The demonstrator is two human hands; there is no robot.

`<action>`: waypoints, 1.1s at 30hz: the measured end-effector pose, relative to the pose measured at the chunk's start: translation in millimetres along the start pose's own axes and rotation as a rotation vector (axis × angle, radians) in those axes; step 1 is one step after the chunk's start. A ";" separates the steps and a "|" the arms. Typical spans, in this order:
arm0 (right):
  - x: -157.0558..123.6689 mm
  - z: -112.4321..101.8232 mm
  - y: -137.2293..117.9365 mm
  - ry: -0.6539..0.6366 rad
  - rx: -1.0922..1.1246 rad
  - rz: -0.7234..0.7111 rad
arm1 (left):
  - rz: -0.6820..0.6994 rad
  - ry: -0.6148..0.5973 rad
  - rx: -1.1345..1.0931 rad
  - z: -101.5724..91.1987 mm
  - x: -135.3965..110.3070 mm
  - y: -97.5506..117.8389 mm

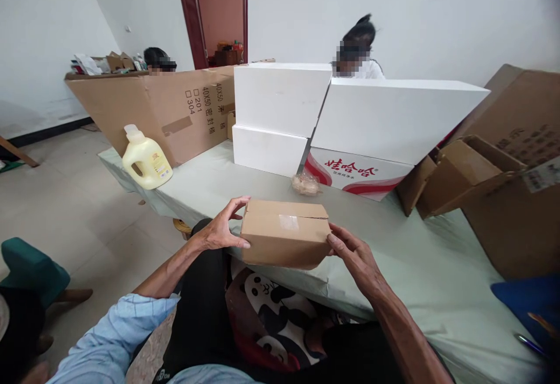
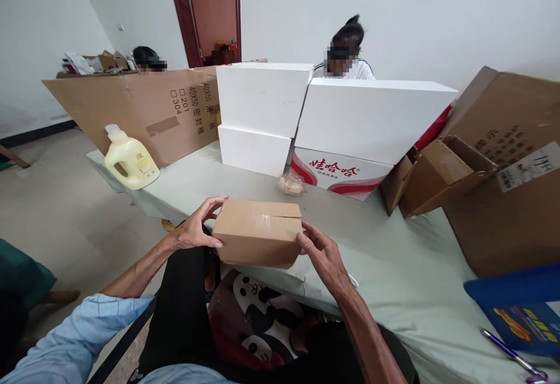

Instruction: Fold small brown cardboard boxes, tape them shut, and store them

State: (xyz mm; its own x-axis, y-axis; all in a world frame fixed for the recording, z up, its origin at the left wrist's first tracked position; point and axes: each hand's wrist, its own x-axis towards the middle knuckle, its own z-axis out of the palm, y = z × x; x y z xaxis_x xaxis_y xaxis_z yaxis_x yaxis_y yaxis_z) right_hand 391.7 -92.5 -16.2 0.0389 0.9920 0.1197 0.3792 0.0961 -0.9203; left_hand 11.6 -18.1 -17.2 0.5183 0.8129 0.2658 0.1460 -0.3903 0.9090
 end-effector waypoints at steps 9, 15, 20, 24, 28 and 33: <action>-20.2 -56.5 107.3 0.213 -0.878 0.100 | 0.221 0.049 0.230 10.2 -6.8 4.5; -15.8 -57.1 123.8 0.329 -0.826 0.110 | 0.156 0.065 0.240 8.7 -5.5 -7.6; -7.4 -51.3 63.6 0.455 -0.666 0.010 | 0.155 0.038 0.253 9.1 -10.5 -1.6; -9.4 -24.3 -16.7 0.164 -0.542 -0.288 | 0.189 0.046 0.264 13.2 -16.0 4.5; -7.0 3.0 -67.4 -0.081 -0.639 -0.519 | 0.218 0.072 0.280 18.8 -20.3 3.6; 2.0 8.4 -90.2 -0.224 -0.748 -0.561 | 0.248 0.081 0.289 23.1 -23.9 1.4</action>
State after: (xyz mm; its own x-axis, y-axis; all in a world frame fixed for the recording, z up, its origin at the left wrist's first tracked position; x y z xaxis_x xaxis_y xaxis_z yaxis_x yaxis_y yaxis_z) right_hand 349.8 -98.5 64.0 -0.4756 0.8172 0.3256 0.7834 0.5619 -0.2657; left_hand 18.9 -48.1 -29.7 0.5008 0.7054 0.5016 0.2618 -0.6758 0.6890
